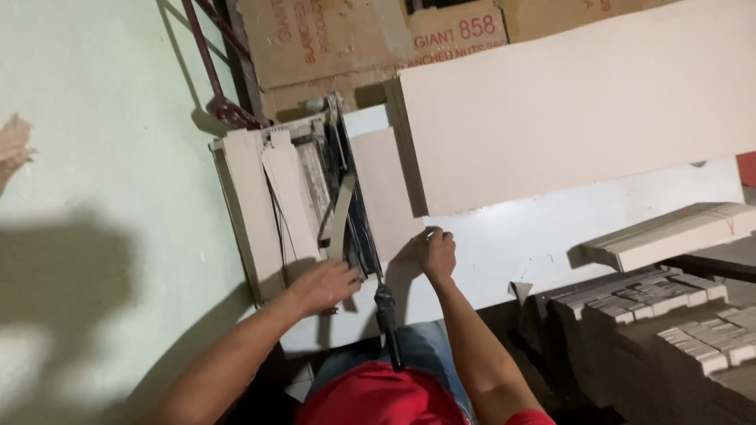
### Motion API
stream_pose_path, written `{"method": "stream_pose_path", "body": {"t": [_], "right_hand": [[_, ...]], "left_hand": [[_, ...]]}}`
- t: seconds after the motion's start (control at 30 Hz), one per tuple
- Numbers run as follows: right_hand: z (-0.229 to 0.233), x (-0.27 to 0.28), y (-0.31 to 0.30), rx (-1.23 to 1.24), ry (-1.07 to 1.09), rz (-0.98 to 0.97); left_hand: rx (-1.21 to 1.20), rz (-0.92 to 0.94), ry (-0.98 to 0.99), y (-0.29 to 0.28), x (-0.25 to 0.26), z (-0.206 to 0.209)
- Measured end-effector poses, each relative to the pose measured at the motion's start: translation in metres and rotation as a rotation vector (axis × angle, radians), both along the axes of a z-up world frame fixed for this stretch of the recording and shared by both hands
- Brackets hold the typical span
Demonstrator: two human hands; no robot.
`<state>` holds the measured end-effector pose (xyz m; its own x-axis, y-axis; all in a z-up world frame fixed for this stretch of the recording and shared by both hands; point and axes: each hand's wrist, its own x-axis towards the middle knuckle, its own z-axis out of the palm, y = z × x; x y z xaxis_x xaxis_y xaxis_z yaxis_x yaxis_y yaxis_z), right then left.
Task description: The person uses a manual guillotine paper cutter to slice a large sheet of cardboard into smaller rectangular strips. They align the cardboard against the cutter's guide, pull down the lever to make the cut, and then stack the resulting pieces on the table.
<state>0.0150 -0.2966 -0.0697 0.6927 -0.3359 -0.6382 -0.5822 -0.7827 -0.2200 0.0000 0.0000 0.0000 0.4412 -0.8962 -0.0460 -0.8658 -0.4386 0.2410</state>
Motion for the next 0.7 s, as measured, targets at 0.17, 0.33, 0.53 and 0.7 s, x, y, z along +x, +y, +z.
{"method": "stream_pose_path", "body": {"t": [0.17, 0.33, 0.53, 0.7], "right_hand": [[0.004, -0.002, 0.003, 0.274, -0.162, -0.055], [0.053, 0.002, 0.003, 0.424, -0.262, -0.22], [0.078, -0.043, 0.004, 0.87, -0.205, -0.505], [0.05, -0.028, 0.02, 0.779, -0.119, -0.416]], "left_hand": [[0.144, -0.106, -0.046, 0.034, -0.023, -0.018], [0.465, -0.082, 0.061, 0.042, -0.017, -0.009], [0.448, 0.05, 0.155, 0.047, 0.003, 0.019], [0.246, 0.22, 0.09, 0.05, 0.007, 0.006]]}}
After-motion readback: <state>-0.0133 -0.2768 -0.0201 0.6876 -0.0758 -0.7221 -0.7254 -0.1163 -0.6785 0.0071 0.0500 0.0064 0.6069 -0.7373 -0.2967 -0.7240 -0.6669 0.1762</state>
